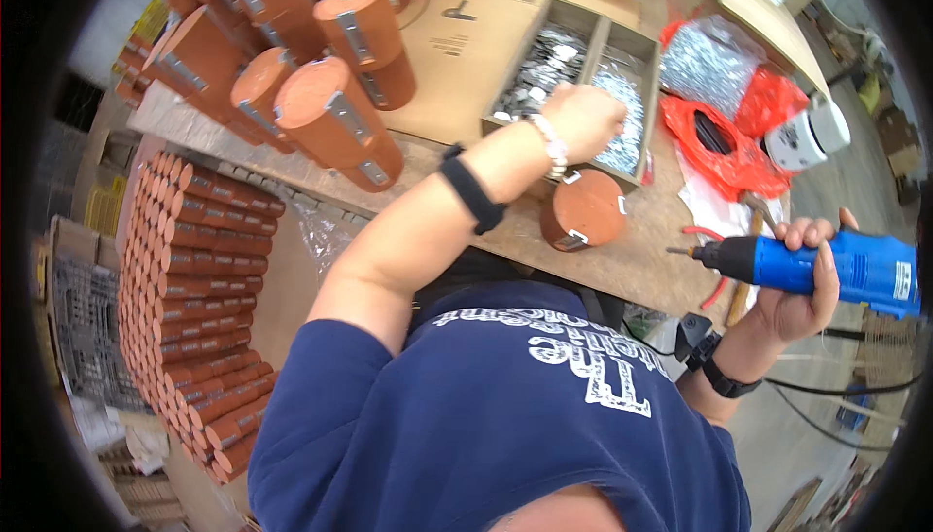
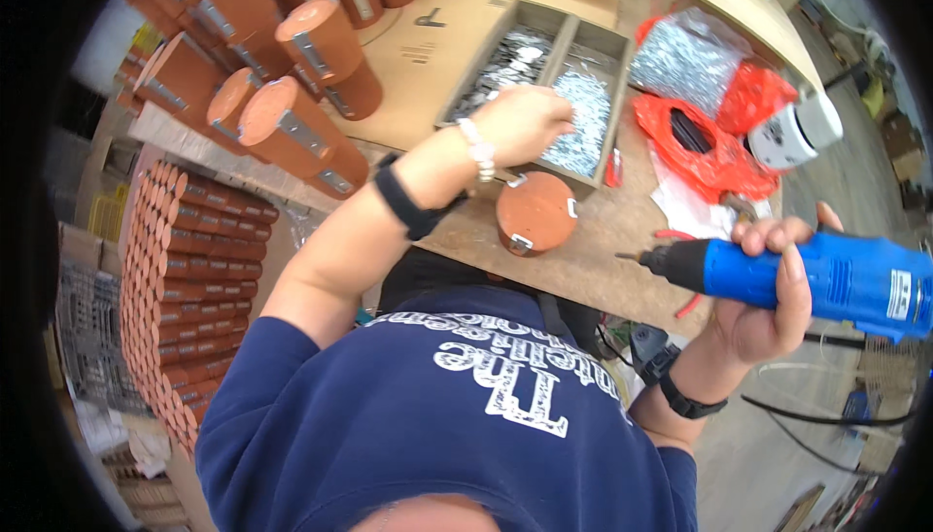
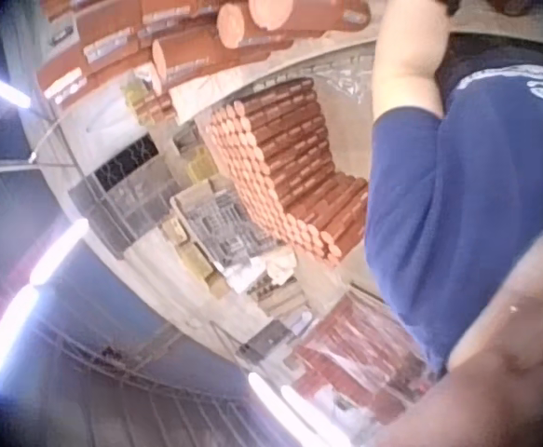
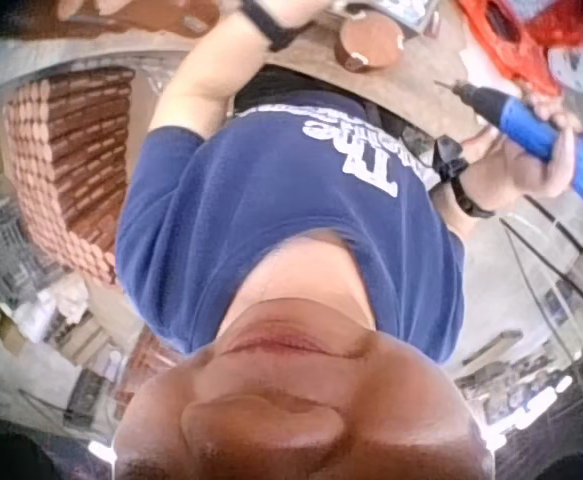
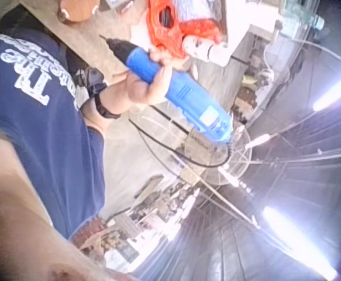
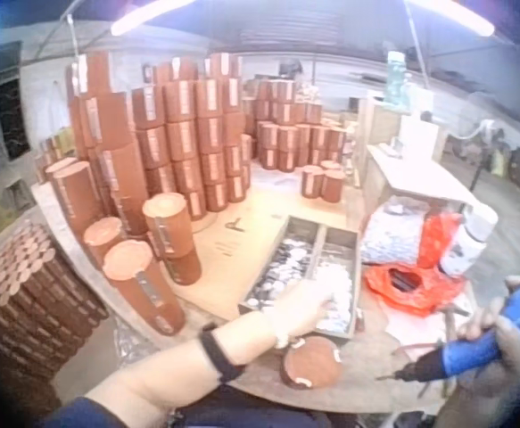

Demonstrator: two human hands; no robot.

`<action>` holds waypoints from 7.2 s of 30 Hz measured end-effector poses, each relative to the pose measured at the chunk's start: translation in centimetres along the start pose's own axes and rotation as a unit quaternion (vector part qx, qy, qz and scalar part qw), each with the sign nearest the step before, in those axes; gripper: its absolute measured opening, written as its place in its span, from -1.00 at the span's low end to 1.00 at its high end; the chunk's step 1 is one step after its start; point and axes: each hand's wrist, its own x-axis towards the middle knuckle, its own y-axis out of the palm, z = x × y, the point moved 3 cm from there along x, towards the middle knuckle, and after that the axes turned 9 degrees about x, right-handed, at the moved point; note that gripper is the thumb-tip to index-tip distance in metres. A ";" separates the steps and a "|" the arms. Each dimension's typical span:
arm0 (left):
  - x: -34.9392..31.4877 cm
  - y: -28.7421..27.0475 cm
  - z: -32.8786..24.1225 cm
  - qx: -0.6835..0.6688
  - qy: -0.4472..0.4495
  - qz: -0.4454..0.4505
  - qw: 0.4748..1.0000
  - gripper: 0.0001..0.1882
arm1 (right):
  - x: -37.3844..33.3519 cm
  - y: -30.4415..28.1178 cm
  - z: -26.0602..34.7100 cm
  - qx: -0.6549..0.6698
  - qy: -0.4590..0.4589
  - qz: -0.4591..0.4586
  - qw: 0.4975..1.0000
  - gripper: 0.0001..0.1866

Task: Screwing metal brackets onto the ends of brown cylindrical objects using an electric screwdriver.

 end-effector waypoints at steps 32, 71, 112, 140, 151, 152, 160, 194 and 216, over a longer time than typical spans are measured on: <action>-9.2 -3.4 -5.1 -0.503 -0.083 -0.034 0.860 -0.90 | -1.0 5.6 -2.0 0.110 -0.071 0.096 0.987 -0.49; -6.6 -4.1 -3.4 -0.278 -0.013 -0.002 0.961 -0.69 | 1.6 3.9 -4.3 0.090 -0.067 0.134 0.985 -0.44; 2.2 2.0 9.4 0.179 -0.152 0.190 0.953 -0.73 | -0.2 3.4 0.4 0.056 -0.115 0.089 0.988 -0.51; 2.9 0.3 9.9 0.092 -0.111 0.125 0.982 -0.89 | -0.5 2.2 1.6 0.067 -0.110 0.027 0.991 -0.52; -3.6 -5.1 -2.0 -0.127 0.137 0.228 0.956 -0.88 | 0.0 2.9 1.3 0.078 -0.093 0.085 0.989 -0.53; -4.4 -4.9 -2.7 -0.111 0.154 0.234 0.954 -0.86 | -0.1 3.1 1.0 0.079 -0.089 0.087 0.989 -0.53; -7.2 -2.9 -3.7 -0.075 0.133 0.064 0.986 -0.79 | -1.1 3.3 0.1 0.059 -0.074 0.090 0.991 -0.52; -10.6 0.3 -4.8 -0.107 -0.035 -0.234 0.966 -0.74 | -0.3 3.2 -2.5 0.028 -0.062 0.018 0.998 -0.49; -11.1 -0.2 -4.7 -0.121 -0.032 -0.183 0.975 -0.70 | -1.3 3.8 -4.1 0.035 -0.036 0.043 0.998 -0.48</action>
